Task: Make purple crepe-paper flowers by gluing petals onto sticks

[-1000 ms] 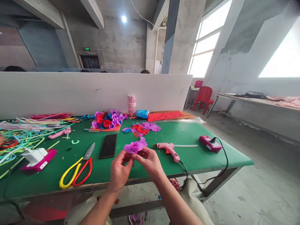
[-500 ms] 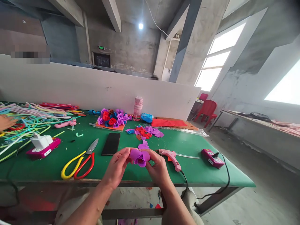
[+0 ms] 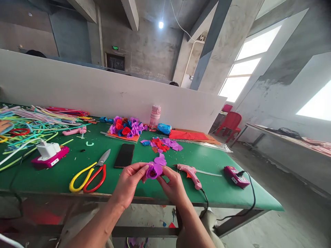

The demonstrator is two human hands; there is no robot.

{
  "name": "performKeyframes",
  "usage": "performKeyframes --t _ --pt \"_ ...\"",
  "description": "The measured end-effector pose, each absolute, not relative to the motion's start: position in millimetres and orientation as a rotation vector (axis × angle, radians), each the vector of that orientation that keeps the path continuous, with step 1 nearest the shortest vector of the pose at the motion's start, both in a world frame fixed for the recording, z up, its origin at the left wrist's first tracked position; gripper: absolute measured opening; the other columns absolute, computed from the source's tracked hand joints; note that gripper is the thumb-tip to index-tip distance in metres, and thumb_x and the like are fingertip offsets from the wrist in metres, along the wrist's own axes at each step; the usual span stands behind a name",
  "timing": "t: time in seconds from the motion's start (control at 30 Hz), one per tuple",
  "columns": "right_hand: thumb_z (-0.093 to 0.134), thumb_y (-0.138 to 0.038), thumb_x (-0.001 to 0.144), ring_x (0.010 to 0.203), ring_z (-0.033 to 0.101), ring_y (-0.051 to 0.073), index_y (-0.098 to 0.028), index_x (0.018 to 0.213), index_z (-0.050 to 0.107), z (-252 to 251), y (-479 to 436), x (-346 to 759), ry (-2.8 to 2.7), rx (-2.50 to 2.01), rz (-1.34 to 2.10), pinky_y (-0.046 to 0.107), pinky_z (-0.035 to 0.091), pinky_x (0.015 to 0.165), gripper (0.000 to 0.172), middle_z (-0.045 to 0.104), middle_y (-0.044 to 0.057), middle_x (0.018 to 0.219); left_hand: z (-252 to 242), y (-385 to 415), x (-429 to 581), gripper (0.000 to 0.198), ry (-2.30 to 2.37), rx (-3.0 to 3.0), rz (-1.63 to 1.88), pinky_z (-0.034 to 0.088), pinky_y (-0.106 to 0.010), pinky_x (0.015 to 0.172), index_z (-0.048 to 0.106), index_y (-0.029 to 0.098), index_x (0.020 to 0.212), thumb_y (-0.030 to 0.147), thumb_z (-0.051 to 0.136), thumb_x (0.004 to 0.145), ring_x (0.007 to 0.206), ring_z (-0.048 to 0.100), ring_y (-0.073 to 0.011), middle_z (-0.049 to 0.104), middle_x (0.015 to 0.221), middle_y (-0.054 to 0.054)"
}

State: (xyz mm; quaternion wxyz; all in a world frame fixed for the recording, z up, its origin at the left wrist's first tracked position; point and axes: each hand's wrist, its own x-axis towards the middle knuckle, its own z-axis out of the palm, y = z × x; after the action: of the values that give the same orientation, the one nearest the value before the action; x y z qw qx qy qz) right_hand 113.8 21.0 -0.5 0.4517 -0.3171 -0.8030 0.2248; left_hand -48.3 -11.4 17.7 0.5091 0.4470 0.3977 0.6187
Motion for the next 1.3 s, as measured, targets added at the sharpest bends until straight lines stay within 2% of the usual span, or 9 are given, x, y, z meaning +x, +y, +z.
performKeyframes --t 0.2,0.37,0.47,0.6,0.9,1.1,1.3 --pt "0.055 -0.027 0.085 0.061 0.051 0.013 -0.017 0.077 0.061 -4.2 22.2 112.1 -1.892 -0.857 0.614 0.023 0.042 0.060 0.014 0.058 0.001 0.067 22.4 -15.2 -51.6 0.028 1.042 1.158 1.544 0.038 -0.023 0.052 0.073 0.016 0.087 0.041 0.063 0.078 0.055 0.046 -0.0103 0.059 0.061 -0.001" --pt "0.060 -0.035 0.082 0.058 0.055 0.013 -0.017 0.082 0.061 -6.8 26.1 109.8 -1.612 -0.916 0.905 0.024 0.044 0.056 0.018 0.062 0.000 0.065 24.9 -12.1 -56.2 0.031 1.025 1.059 1.669 0.041 -0.023 0.051 0.070 0.017 0.093 0.043 0.062 0.079 0.059 0.051 -0.0113 0.064 0.075 -0.003" --pt "0.061 -0.038 0.081 0.056 0.056 0.013 -0.018 0.083 0.060 -6.4 27.3 107.5 -1.501 -0.838 1.044 0.024 0.045 0.054 0.021 0.063 0.001 0.066 22.6 -8.4 -54.6 0.033 0.952 0.881 1.598 0.040 -0.022 0.050 0.069 0.016 0.094 0.042 0.065 0.076 0.058 0.051 -0.0106 0.065 0.076 -0.004" --pt "0.061 -0.037 0.081 0.056 0.055 0.012 -0.017 0.086 0.060 -8.1 26.6 103.6 -1.500 -0.773 1.131 0.024 0.045 0.055 0.020 0.064 0.002 0.072 19.7 -7.3 -48.7 0.034 0.833 0.783 1.477 0.044 -0.023 0.056 0.069 0.013 0.094 0.041 0.068 0.074 0.066 0.054 -0.0125 0.066 0.080 -0.007" --pt "0.059 -0.033 0.083 0.056 0.056 0.013 -0.018 0.085 0.062 -12.0 24.3 101.1 -1.666 -0.896 0.965 0.024 0.046 0.056 0.016 0.063 0.000 0.065 21.7 -9.2 -43.4 0.025 0.867 0.829 1.515 0.044 -0.023 0.059 0.067 0.014 0.081 0.034 0.075 0.068 0.061 0.051 -0.0095 0.063 0.072 -0.002" --pt "0.056 -0.032 0.084 0.059 0.059 0.013 -0.018 0.085 0.061 -10.0 21.3 99.3 -1.696 -0.921 0.867 0.024 0.048 0.058 0.015 0.065 0.001 0.069 18.6 -10.1 -41.5 0.021 0.857 0.899 1.526 0.045 -0.024 0.063 0.065 0.015 0.085 0.028 0.072 0.069 0.065 0.053 -0.0108 0.064 0.077 -0.002" --pt "0.054 -0.029 0.085 0.060 0.061 0.013 -0.018 0.089 0.062 -9.7 20.4 98.7 -1.741 -0.934 0.765 0.022 0.048 0.060 0.014 0.067 0.001 0.071 18.8 -12.6 -38.0 0.015 0.981 1.056 1.593 0.045 -0.022 0.063 0.063 0.017 0.084 0.023 0.068 0.071 0.062 0.052 -0.0097 0.063 0.073 0.001"
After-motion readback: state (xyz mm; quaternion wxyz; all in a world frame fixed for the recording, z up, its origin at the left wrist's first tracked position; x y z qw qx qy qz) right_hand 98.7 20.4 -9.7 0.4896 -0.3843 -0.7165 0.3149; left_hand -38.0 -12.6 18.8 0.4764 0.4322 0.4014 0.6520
